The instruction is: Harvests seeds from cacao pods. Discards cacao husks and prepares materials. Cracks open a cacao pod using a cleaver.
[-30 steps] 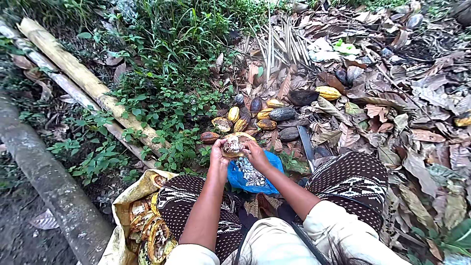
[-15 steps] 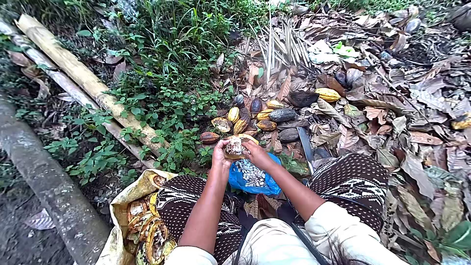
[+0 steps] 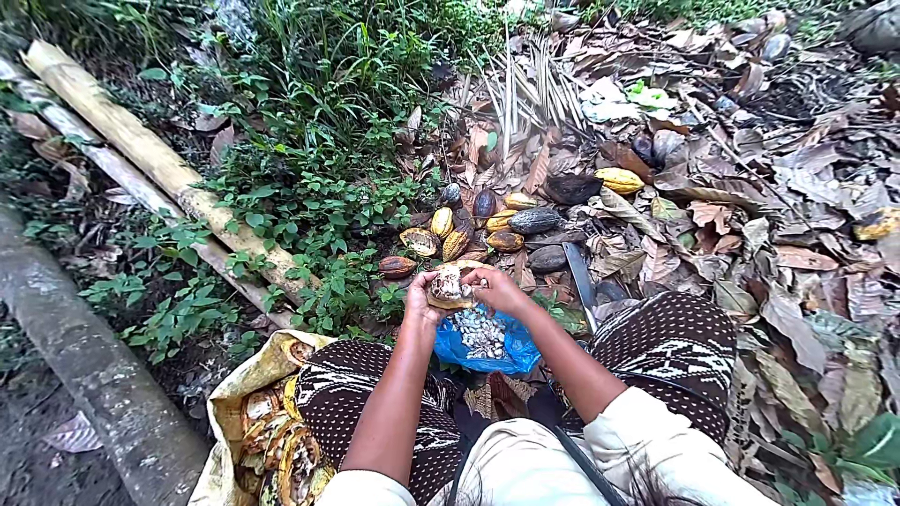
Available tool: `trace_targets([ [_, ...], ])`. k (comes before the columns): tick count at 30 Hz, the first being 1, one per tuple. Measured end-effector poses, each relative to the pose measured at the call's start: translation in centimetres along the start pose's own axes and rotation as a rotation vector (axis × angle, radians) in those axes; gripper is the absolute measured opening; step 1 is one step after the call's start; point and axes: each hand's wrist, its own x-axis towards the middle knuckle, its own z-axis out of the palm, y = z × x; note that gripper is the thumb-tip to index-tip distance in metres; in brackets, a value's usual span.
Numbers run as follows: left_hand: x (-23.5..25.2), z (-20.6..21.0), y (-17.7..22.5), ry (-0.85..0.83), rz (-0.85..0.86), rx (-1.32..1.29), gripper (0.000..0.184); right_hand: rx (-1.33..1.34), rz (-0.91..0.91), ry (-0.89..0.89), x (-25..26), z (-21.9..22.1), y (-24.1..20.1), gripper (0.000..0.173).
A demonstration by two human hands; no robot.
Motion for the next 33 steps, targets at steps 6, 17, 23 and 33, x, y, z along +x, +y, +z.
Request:
trace_targets([
  [6,-0.3,0.2,0.3,-0.002,0.046,-0.048,0.033,-0.155,-0.306,0.121,0.5,1.7,1.6,0.031],
  [17,-0.2,-0.1,0.5,0.026,0.104,-0.066,0.028,-0.269,-0.303,0.119,0.4,1.4,1.0,0.039],
  [23,-0.2,0.0,-0.5,-0.112,0.132,-0.002,0.022,-0.417,-0.085,0.093,-0.3,1.7,-0.9,0.032],
  [33,0.2,0.4,-2.1,-0.061,0.203,0.087,0.013,-0.265,0.063,0.034,0.7,2.4,0.8,0.034],
])
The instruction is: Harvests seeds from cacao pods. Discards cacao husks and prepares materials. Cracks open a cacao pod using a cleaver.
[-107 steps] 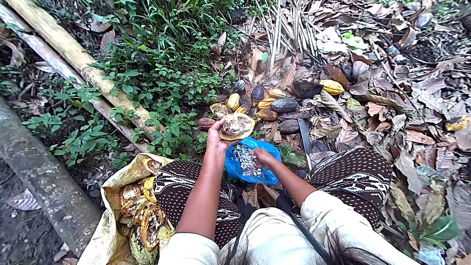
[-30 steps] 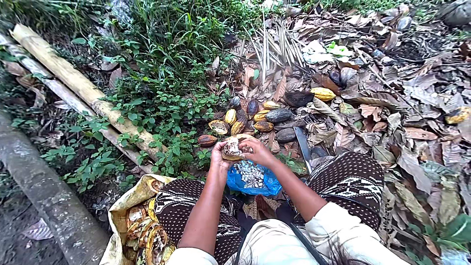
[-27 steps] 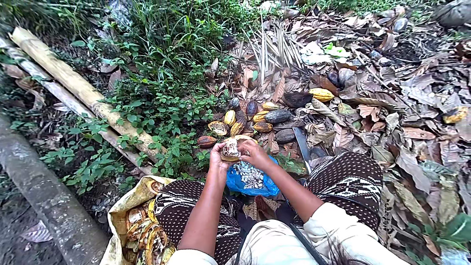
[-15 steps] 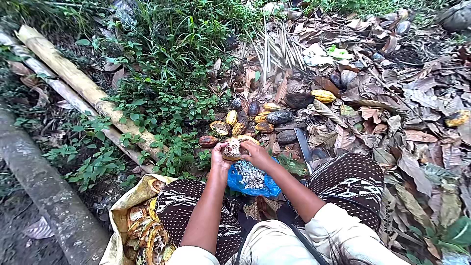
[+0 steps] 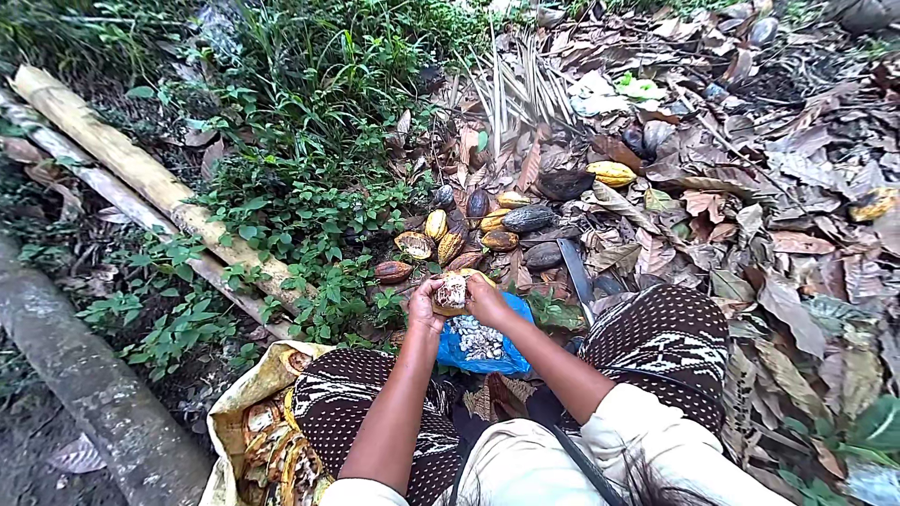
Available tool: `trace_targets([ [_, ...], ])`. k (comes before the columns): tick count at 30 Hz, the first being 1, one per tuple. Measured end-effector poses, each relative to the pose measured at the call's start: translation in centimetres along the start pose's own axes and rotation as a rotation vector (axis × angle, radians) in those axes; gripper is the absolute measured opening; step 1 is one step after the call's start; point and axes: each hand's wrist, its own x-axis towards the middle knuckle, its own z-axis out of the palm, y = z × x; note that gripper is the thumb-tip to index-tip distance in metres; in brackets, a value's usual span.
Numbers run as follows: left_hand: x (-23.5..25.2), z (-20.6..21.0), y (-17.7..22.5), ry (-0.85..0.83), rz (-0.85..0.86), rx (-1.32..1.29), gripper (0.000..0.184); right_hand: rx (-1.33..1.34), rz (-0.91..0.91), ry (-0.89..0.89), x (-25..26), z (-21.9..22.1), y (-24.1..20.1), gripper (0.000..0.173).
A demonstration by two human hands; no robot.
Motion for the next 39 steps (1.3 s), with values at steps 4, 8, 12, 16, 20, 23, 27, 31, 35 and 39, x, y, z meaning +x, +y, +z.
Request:
trace_targets([
  [4,0.2,0.0,-0.7,0.016,0.081,0.041,0.021,-0.189,0.072,-0.079,-0.2,0.5,-0.4,0.036],
  [8,0.2,0.2,-0.5,0.067,0.068,0.056,0.02,-0.264,0.039,-0.111,0.1,0.8,-0.2,0.036],
  [12,0.1,0.0,-0.4,0.085,0.035,0.019,0.009,-0.292,-0.02,-0.151,0.4,0.5,0.3,0.035],
  [16,0.2,-0.3,0.0,0.054,-0.009,0.039,0.013,-0.184,-0.049,-0.082,0.3,0.6,0.6,0.032],
  [20,0.5,-0.7,0.4,-0.052,0.111,0.064,0.028,0.407,-0.041,0.014,-0.4,-0.7,0.8,0.03],
  [23,0.6,-0.6,0.3,-0.087,0.186,0.07,0.032,0.71,-0.004,0.013,-0.8,-1.4,0.7,0.026],
  [27,0.5,-0.7,0.5,-0.111,0.198,0.013,0.033,0.822,-0.116,-0.036,-1.1,-1.1,1.1,0.028],
  [31,0.4,-0.7,0.8,-0.118,0.161,-0.102,0.033,0.756,-0.167,-0.038,-1.1,-0.6,0.7,0.05],
  [35,-0.1,-0.4,0.4,-0.131,0.107,-0.095,0.026,0.41,-0.218,0.125,-1.4,0.0,-0.9,0.038],
  [39,-0.2,0.1,0.4,-0.087,0.038,-0.147,0.013,0.374,-0.249,0.299,-1.8,1.5,-1.4,0.037],
])
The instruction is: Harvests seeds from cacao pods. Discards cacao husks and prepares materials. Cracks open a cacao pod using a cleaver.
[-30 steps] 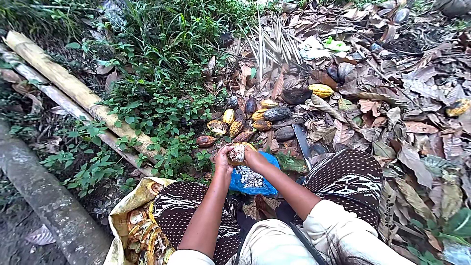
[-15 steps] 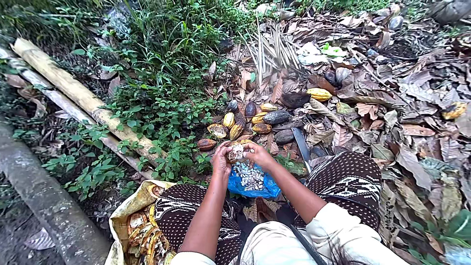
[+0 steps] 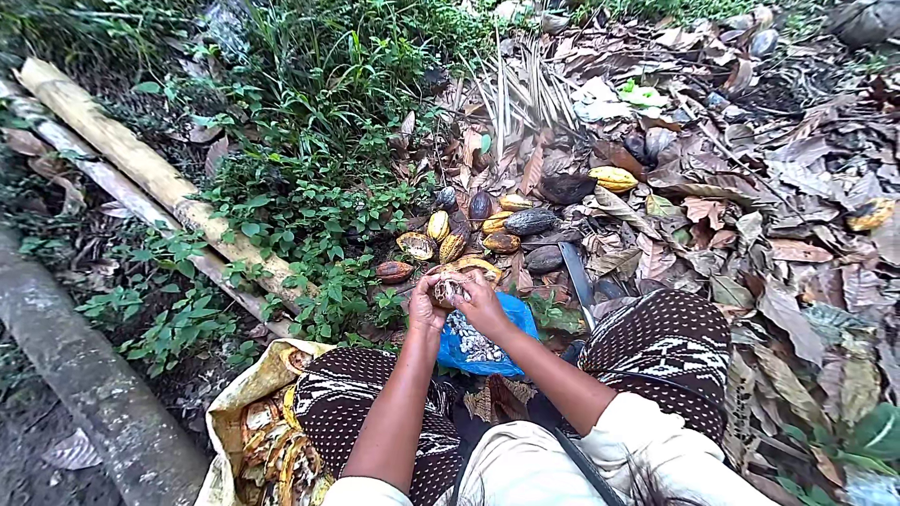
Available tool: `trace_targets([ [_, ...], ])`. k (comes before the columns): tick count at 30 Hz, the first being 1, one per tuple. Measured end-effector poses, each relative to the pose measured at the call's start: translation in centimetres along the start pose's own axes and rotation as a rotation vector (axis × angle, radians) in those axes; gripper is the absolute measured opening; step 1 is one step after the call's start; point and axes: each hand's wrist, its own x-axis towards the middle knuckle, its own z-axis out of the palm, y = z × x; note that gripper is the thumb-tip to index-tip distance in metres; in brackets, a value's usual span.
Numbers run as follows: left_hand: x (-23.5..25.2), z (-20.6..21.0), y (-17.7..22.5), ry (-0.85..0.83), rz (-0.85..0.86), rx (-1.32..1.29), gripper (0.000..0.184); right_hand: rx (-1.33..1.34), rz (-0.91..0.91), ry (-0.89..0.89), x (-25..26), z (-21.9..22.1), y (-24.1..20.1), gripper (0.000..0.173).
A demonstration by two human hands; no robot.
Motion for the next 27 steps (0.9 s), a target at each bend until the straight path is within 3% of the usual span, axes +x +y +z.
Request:
trace_targets([
  [5,0.3,0.0,0.9,0.055,-0.05,-0.105,0.022,0.006,-0.049,0.069,0.6,-1.5,0.1,0.025],
  [8,0.3,-0.1,1.3,0.057,-0.067,-0.106,0.03,-0.125,-0.173,0.141,1.1,-2.8,-0.1,0.02],
  [10,0.6,-0.2,1.6,0.055,-0.036,-0.114,0.029,-0.257,-0.242,0.084,1.7,-4.0,0.2,0.022],
  [14,0.4,-0.1,2.2,0.069,-0.052,-0.18,0.033,-0.429,-0.189,-0.008,1.6,-4.4,-0.4,0.035],
  [20,0.2,0.1,1.6,0.047,0.071,-0.094,0.016,-0.561,-0.071,-0.118,1.8,-3.4,0.3,0.029],
  [23,0.2,-0.1,1.5,0.045,0.106,-0.054,0.016,-0.474,-0.052,-0.14,1.8,-3.3,1.4,0.026],
  [27,0.3,0.2,1.5,0.059,0.129,-0.035,0.013,-0.323,-0.064,-0.171,1.9,-3.0,2.3,0.036],
])
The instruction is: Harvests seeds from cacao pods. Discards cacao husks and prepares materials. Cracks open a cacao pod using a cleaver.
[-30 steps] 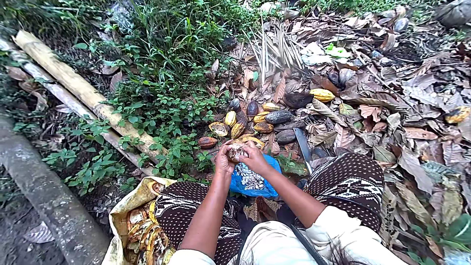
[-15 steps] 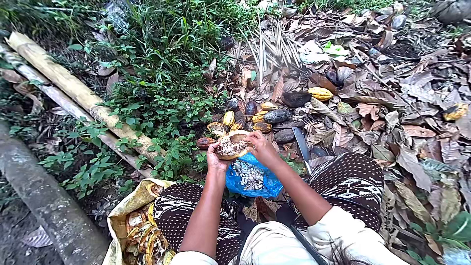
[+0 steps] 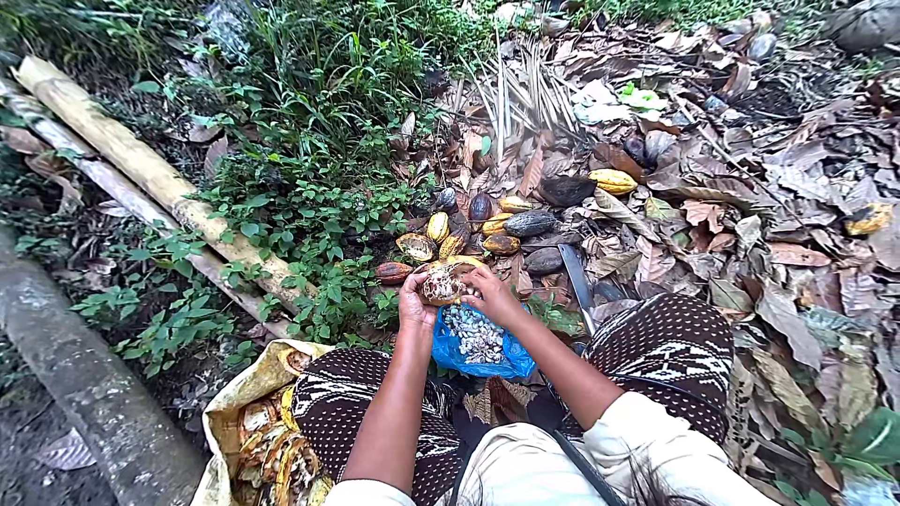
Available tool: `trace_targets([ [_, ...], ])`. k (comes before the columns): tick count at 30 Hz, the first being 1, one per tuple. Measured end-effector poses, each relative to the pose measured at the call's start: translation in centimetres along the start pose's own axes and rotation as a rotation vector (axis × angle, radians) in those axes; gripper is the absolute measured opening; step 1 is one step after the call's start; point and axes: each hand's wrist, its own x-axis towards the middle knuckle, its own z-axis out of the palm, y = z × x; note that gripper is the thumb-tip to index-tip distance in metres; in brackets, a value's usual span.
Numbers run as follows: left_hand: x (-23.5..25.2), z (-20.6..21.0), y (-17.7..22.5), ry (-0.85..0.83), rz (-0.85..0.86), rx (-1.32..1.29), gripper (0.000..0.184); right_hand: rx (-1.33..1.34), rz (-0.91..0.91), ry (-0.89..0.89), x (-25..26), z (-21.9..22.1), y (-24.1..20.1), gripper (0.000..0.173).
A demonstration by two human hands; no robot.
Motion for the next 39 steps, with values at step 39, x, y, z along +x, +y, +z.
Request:
trace_targets([
  [39,-0.3,0.2,-1.6,0.017,0.115,0.192,0.018,-0.237,0.191,-0.202,-0.4,1.1,-1.5,0.037],
])
